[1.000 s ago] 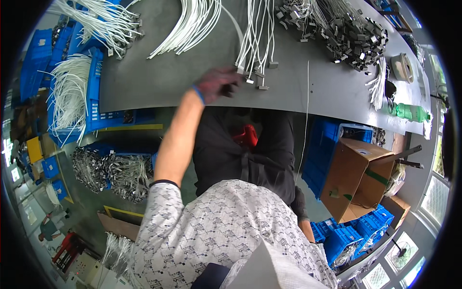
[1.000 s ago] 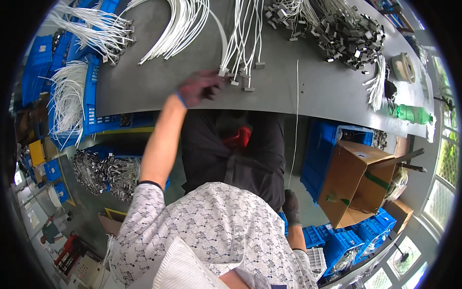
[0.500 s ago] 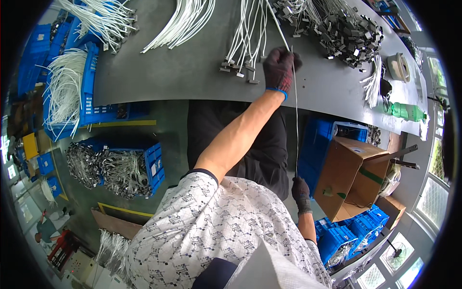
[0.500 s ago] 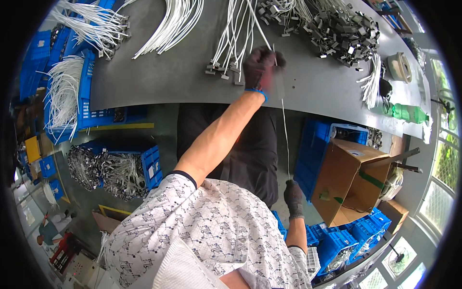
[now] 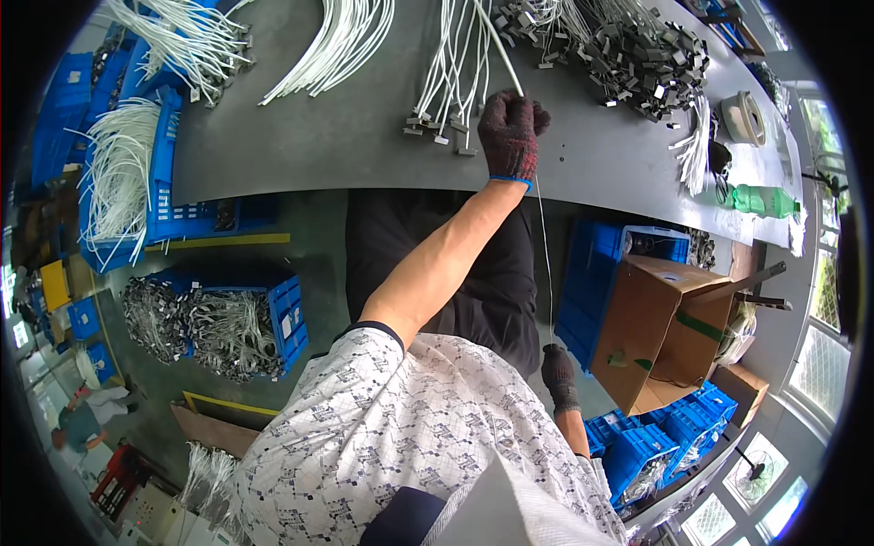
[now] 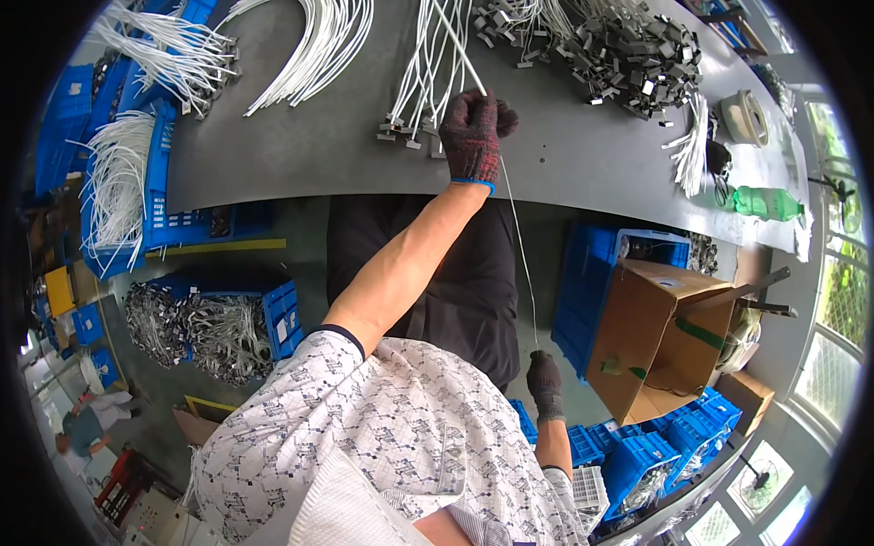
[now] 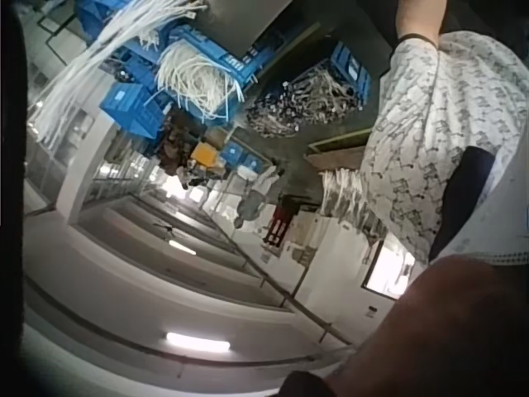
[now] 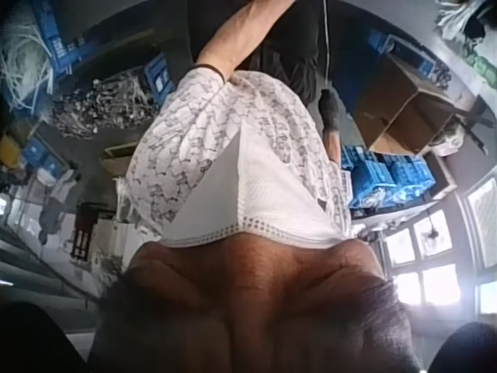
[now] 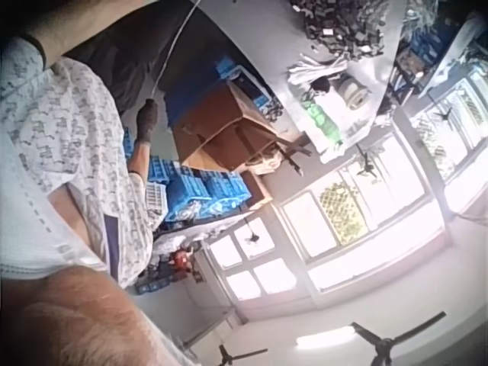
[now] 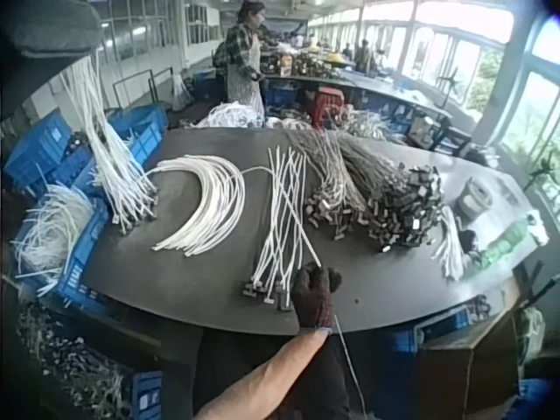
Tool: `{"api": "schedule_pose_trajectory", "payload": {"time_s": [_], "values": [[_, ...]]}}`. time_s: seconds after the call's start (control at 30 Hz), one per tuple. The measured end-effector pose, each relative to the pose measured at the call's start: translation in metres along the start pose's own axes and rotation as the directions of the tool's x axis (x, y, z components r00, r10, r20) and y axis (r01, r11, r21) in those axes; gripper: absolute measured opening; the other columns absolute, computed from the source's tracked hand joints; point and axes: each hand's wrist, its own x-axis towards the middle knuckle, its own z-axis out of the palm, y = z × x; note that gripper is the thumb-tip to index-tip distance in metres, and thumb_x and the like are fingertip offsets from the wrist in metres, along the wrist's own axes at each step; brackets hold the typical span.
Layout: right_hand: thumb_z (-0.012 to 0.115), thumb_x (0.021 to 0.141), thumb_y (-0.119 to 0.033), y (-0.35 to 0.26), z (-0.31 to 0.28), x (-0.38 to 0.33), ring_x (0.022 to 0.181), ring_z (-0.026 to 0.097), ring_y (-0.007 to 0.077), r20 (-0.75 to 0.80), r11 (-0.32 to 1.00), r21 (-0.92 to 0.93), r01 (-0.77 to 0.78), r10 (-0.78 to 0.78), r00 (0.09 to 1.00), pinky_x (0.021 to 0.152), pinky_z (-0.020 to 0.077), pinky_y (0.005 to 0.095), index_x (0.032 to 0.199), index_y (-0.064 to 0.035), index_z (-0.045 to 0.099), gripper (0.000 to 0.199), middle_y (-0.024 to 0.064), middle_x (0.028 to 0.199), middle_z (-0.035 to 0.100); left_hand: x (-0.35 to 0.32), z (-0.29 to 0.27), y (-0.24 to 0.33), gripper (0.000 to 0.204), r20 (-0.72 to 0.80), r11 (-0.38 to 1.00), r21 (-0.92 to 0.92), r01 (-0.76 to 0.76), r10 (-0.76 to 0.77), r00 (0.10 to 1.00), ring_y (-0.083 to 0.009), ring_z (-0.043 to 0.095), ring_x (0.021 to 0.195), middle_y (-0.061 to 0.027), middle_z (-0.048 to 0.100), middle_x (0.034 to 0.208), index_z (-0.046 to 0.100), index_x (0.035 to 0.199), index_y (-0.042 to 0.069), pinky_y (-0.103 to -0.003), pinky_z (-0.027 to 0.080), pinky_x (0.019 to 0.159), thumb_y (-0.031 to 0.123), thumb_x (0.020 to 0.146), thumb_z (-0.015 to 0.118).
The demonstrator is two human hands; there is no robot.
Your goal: Organizes and bundles white electrical cables at a manual assembly station.
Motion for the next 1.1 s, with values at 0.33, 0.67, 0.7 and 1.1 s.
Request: {"api": "schedule_pose_trajectory", "payload": {"time_s": [0.33,0.67,0.7,1.1], "values": [[0.050,0.095,-0.013,-0.029,-0.011,0.010,0.097,0.065,0.0424,-0.075,0.993,0.089,0.076,-0.070,0.995,0.081,0.0522,0.0487,0.112,-0.0079,0.066,0.024,0.0221,0.108,0.067,-0.033,-0.025,-0.006,0.008,0.296,0.955,0.252,0.156,-0.229,0.927,-0.0175,0.068,0.073,-0.0073,0.067,0.082,0.063,0.094,0.003,-0.030,0.057,0.067,0.011,0.092,0.065],[0.054,0.097,-0.015,-0.025,-0.010,0.029,0.086,0.066,0.0391,-0.118,0.951,0.260,0.165,-0.139,0.983,0.072,0.0525,0.0418,0.107,-0.0059,0.067,0.019,0.0170,0.093,0.070,-0.060,-0.043,-0.008,0.022,0.438,0.813,0.558,0.165,-0.457,0.774,-0.0094,0.064,0.074,-0.0033,0.070,0.080,0.073,0.090,-0.001,-0.025,0.053,0.070,0.021,0.093,0.071],[0.057,0.097,-0.016,-0.053,-0.031,0.041,0.079,0.067,0.0339,-0.130,0.905,0.401,0.138,-0.093,0.987,0.067,0.0525,0.0382,0.107,-0.0056,0.067,0.017,0.0141,0.089,0.070,-0.061,-0.041,-0.006,0.022,0.415,0.832,0.521,0.189,-0.441,0.796,-0.0098,0.064,0.073,-0.0032,0.070,0.078,0.073,0.089,-0.001,-0.025,0.053,0.069,0.021,0.092,0.072],[0.037,0.109,-0.036,-0.243,-0.145,0.149,0.073,0.061,0.0129,-0.869,0.740,-0.058,0.670,-0.368,0.332,0.067,0.0512,0.0291,0.115,0.0030,0.065,0.048,0.0104,0.094,0.069,-0.113,-0.076,0.001,0.018,0.502,0.816,0.561,0.139,-0.469,0.727,-0.0119,0.066,0.088,-0.0059,0.074,0.094,0.074,0.101,-0.001,-0.029,0.053,0.083,0.014,0.096,0.066]]}}
